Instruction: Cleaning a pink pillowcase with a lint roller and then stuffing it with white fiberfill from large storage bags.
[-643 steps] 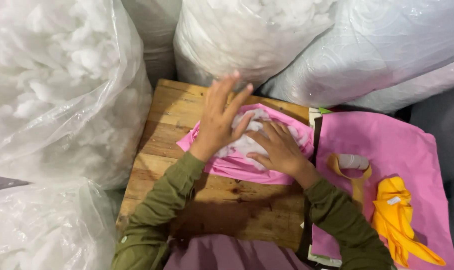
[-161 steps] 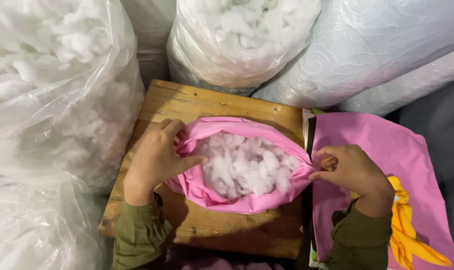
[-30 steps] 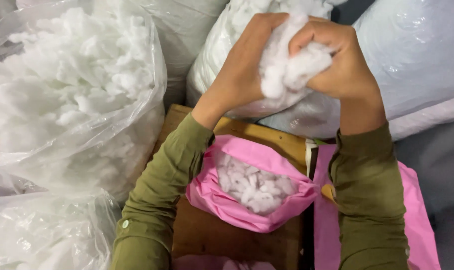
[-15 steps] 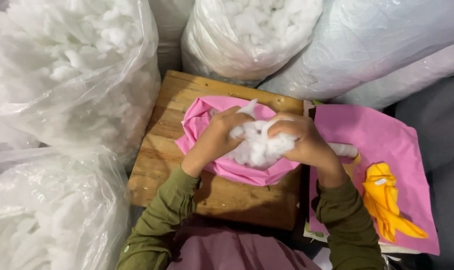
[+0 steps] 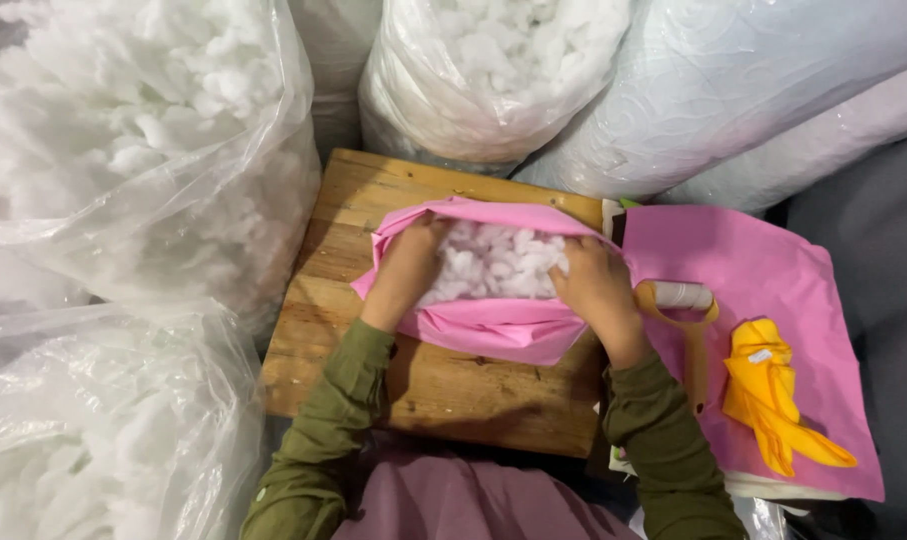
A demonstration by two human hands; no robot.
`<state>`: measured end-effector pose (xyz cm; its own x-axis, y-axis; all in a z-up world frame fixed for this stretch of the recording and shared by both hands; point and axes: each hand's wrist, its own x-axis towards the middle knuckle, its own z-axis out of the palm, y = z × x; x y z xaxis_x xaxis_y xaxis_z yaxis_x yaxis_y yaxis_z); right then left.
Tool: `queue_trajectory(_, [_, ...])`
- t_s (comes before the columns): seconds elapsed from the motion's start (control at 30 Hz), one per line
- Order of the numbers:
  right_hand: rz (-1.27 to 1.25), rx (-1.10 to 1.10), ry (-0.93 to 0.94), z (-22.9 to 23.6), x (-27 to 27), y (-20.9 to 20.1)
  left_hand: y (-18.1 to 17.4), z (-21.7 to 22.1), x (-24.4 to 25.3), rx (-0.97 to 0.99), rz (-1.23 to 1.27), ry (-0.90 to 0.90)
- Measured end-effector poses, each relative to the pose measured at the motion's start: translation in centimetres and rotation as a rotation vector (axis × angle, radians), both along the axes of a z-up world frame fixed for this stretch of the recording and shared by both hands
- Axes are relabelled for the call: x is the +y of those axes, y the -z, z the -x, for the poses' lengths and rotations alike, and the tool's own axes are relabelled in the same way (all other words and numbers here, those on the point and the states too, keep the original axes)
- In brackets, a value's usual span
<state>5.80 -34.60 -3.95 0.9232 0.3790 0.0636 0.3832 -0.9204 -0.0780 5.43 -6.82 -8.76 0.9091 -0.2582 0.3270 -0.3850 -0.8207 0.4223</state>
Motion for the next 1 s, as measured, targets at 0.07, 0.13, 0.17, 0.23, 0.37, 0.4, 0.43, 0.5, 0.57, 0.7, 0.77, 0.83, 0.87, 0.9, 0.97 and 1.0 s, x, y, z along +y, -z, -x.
queue_trajectory(0.07, [-0.039, -0.106, 0.117, -0.6, -1.4, 0.6, -4.1, 0.9, 1.3, 0.025, 0.276, 0.021])
queue_trajectory(0.13, [-0.14, -0.281, 0.049, 1.4, 0.7, -1.3, -6.2, 2.6, 0.9, 0.029, 0.372, 0.051])
queue_trajectory(0.17, [-0.243, -0.453, -0.026, 2.4, 1.8, -2.1, -7.2, 3.5, 0.8, 0.034, 0.468, 0.073])
queue_trajectory(0.23, [-0.192, -0.459, -0.164, 1.5, 2.0, 1.1, -8.1, 4.7, 0.4, 0.05, 0.511, 0.084])
queue_trajectory(0.37, [-0.145, -0.048, -0.394, 0.0, 3.7, 4.4, -7.5, 4.9, -0.2, 0.068, 0.535, 0.079])
queue_trajectory(0.4, [-0.144, -0.037, -0.393, 0.6, 3.4, 3.3, -7.4, 5.3, -0.1, 0.079, 0.539, 0.078])
queue_trajectory(0.43, [-0.182, 0.101, -0.4, 0.5, 3.2, 1.9, -7.5, 5.0, 0.1, 0.052, 0.584, 0.074])
queue_trajectory(0.5, [-0.218, 0.236, -0.415, 0.9, 2.9, -1.8, -8.0, 4.6, 0.3, 0.018, 0.63, 0.063])
queue_trajectory(0.57, [-0.435, 0.011, -0.389, 2.4, 2.4, -5.9, -8.2, 4.5, 0.1, -0.024, 0.898, 0.033])
queue_trajectory(0.7, [-0.662, -0.107, -0.426, 4.6, 5.7, -8.1, -8.8, 4.3, -2.5, -0.15, 1.089, -0.035])
queue_trajectory(0.77, [-0.725, -0.065, -0.508, 4.6, 7.7, -6.2, -9.6, 4.5, -4.3, -0.112, 1.27, -0.04])
queue_trajectory(0.83, [-0.66, -0.128, -0.497, 2.5, 7.0, -3.4, -8.9, 4.2, -5.0, -0.122, 1.264, -0.059])
queue_trajectory(0.87, [-0.593, -0.186, -0.492, 1.5, 6.7, -1.9, -8.5, 4.2, -5.3, -0.135, 1.26, -0.085])
queue_trajectory(0.9, [-0.592, -0.188, -0.497, 1.2, 5.9, -2.1, -7.9, 4.0, -4.9, -0.141, 1.261, -0.086])
queue_trajectory(0.97, [-0.522, -0.161, -0.547, 0.6, 4.4, -2.5, -6.7, 3.9, -3.8, -0.101, 1.261, -0.145])
queue_trajectory(1.0, [-0.522, -0.162, -0.554, 0.1, 3.5, -2.9, -6.0, 3.5, -2.8, -0.107, 1.261, -0.149])
